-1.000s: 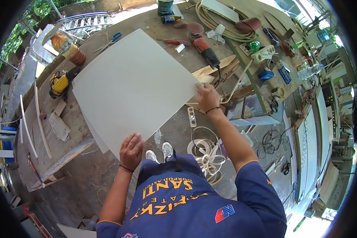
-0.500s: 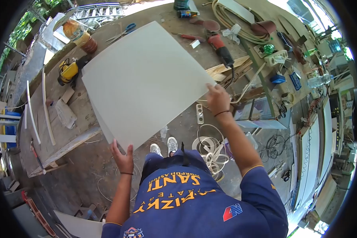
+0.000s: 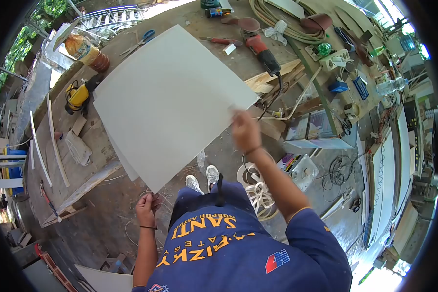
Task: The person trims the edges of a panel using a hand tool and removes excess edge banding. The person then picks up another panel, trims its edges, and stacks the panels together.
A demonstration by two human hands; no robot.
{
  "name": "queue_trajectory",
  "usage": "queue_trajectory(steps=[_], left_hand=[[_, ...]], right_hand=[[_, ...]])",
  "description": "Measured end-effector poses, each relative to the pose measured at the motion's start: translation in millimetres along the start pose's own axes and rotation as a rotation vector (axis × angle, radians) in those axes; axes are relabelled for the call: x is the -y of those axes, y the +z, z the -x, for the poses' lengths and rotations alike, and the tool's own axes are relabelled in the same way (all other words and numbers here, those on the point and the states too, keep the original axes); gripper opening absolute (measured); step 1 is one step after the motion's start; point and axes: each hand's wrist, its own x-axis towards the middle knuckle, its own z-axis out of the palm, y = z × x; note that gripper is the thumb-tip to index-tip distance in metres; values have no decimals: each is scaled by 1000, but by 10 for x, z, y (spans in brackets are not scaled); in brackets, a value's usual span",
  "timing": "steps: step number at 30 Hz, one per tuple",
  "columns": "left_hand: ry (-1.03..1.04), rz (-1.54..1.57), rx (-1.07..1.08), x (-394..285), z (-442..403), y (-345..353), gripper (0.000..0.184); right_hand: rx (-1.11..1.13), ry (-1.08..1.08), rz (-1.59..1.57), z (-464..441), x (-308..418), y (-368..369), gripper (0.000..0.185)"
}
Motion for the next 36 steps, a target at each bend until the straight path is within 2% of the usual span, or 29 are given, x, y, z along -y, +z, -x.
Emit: queue_trajectory(steps=[1,3,4,6,8,10,12,13,14,16,17,19,23,25,31,33,36], left_hand=[[-3,-7,8,-33,-14,-15,29],[37,-94,-99,-127,-86,-10,35],[36,-89,-92,-154,-195,-26,35],[392,-415,-161,-246,-493,-78,44],[624,-704,-163,-481,-699,-37,60],[786,-993,-219,-621,-928,25,83],[839,-1283,-103,-739,-1151,8,99],[704,-1350,3,-854,-1179,48,104],[723,-1360,75,-797,-1327,-14,110],[542,-1350,141,-850,-1288,31,114],[534,-1350,146,-842,-1289,38,117],[489,-1339,167,-899,-1226,71,116],[494,-1231,209,-851,-1236,114,116],[508,-1177,211,-820,-1241,117,116],[548,-1161,194,-831,-1204,141,115],[560,-1143,190,-830,-1203,141,114],[584,-1111,202,-810,-1212,121,113]], right_hand=[[15,321,16,-206,-184,-179,20],[-192,123,212,-437,-554,-365,24],[-195,119,219,-468,-665,-408,24],[-133,102,376,-510,-714,-461,29],[-141,32,455,-505,-729,-421,30],[-204,-81,515,-498,-868,-317,27],[-119,16,576,-545,-726,-343,20],[-138,-6,635,-567,-780,-310,14],[-147,-74,643,-570,-788,-302,13],[-96,-100,686,-506,-528,-241,12],[-94,-127,678,-447,-485,-187,12],[-61,-43,630,-268,-331,-77,11],[-9,-96,702,241,114,233,13],[-36,-275,528,597,455,485,20],[321,-308,437,1765,1734,1232,18],[572,-297,423,2129,2055,1431,15],[565,-265,345,2152,2279,1398,12]])
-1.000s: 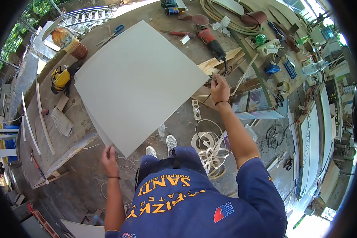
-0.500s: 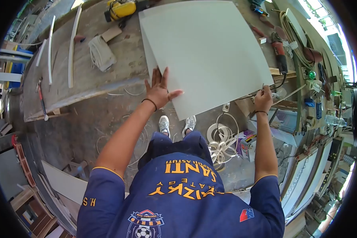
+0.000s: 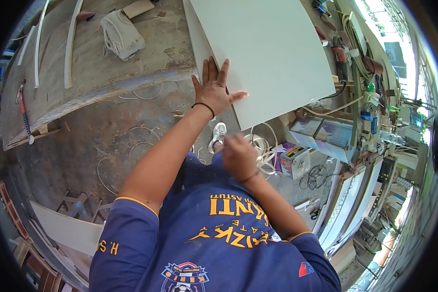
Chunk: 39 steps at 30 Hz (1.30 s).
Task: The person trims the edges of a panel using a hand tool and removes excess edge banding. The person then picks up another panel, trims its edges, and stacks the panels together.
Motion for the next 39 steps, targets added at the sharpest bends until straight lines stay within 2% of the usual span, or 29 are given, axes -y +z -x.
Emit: queue_trajectory(steps=[2,4,7,9,10,11,12,14,15,16,17,18,19,21,22,24,26,27,28,29,30,33,34,36,39], left_hand=[[4,32,1,26,2,-7,113],[0,2,10,-9,7,-37,112],[19,46,-15,23,-6,1,114],[25,39,-33,48,-15,18,113],[38,28,-49,44,-10,41,112],[42,32,-44,34,-6,38,112],[48,30,-63,26,6,19,110],[60,29,-77,63,63,68,108],[142,120,-203,125,126,147,101],[215,210,-333,197,200,227,93],[208,210,-333,238,341,274,93],[295,253,-366,255,564,335,83],[385,299,-396,254,780,397,74],[491,254,-271,228,1142,519,59],[488,262,-257,232,1220,602,59],[644,208,-122,237,1329,714,54],[642,185,-46,273,1389,743,53],[648,162,25,291,1405,742,52],[743,152,4,339,1423,775,53],[739,156,17,320,1437,747,53],[681,245,21,300,1457,709,55],[590,364,7,180,1390,610,59],[629,347,57,139,1358,627,62],[689,328,101,98,1363,684,68],[736,389,122,159,1443,804,65]], right_hand=[[-207,-25,17,-102,-485,-192,30],[-232,227,131,-188,-766,-429,37],[-200,204,264,-179,-1004,-420,42],[-184,113,253,-133,-734,-238,46],[-138,-7,297,-96,-557,-137,46],[-106,-81,197,-81,-355,-29,41],[62,-105,241,-25,-89,76,34],[166,-17,3,72,160,107,23],[194,17,-58,76,157,61,22],[150,123,-187,123,20,20,24],[107,234,-316,178,-169,-64,27],[64,283,-256,212,-304,-198,20],[63,480,-419,381,-536,-239,15],[-8,726,-599,455,-586,-442,8],[-16,823,-682,528,-647,-475,9],[-17,935,-763,628,-644,-509,11],[-105,1141,-1069,631,-577,-531,16],[-100,1154,-1069,631,-553,-510,16],[-83,1163,-1060,639,-525,-483,17],[-68,1173,-1053,651,-504,-477,18],[11,1116,-1045,650,-494,-499,12],[-28,1154,-1170,547,-458,-512,8],[-69,1141,-1264,562,-477,-519,10],[-36,1154,-1252,561,-533,-534,12],[32,1127,-1221,586,-606,-588,17]])
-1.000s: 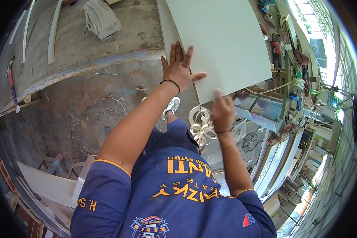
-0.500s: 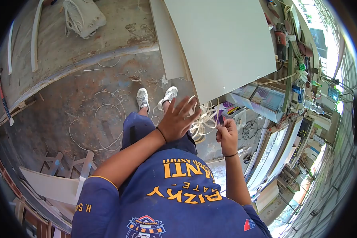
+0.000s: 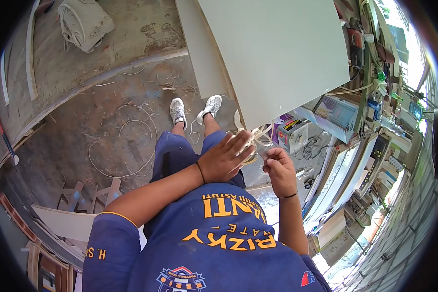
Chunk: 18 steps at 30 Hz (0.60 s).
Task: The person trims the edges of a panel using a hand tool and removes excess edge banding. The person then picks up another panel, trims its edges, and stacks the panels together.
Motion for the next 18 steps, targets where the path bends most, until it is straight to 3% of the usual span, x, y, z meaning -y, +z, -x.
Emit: queue_trajectory(steps=[4,8,10,12,15,17,18], left_hand=[[43,64,245,167,190,-49,54],[-28,-59,-290,224,-268,-711,45],[-34,-194,-519,319,-664,-1010,45],[-58,-304,-698,541,-1103,-1146,46],[-119,-342,-798,713,-1550,-1182,42],[-266,-370,-597,760,-1649,-1180,48],[-280,-371,-607,789,-1645,-1180,48]], right_hand=[[-60,-86,75,55,128,168,26],[-86,-323,419,32,114,219,25],[-145,-676,912,52,286,489,21],[-151,-721,1022,44,328,613,25],[-156,-776,1065,-19,328,756,26],[-129,-785,1093,-35,331,759,26],[-106,-791,1114,-47,337,758,26]])
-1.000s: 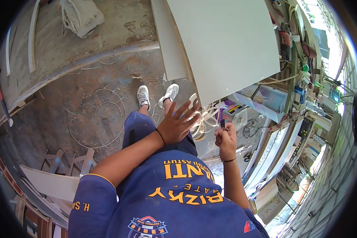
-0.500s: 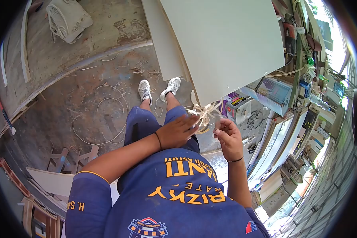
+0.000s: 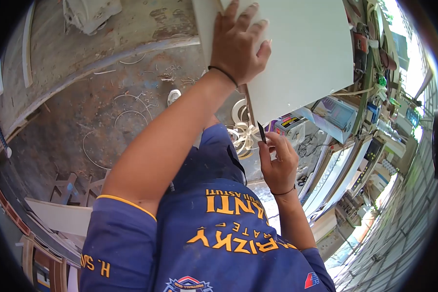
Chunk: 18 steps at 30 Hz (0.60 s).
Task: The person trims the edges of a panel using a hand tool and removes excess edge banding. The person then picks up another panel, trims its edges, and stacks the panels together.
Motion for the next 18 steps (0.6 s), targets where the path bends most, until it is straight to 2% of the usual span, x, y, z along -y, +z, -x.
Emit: queue_trajectory(steps=[3,8,18], left_hand=[[10,84,-26,36,28,-2,40],[0,114,-39,55,34,-25,39],[-15,106,-14,67,49,-7,40]], right_hand=[[30,-63,98,-36,22,-26,22],[35,-39,150,-59,74,-1,19],[16,-132,292,-44,71,61,19]])
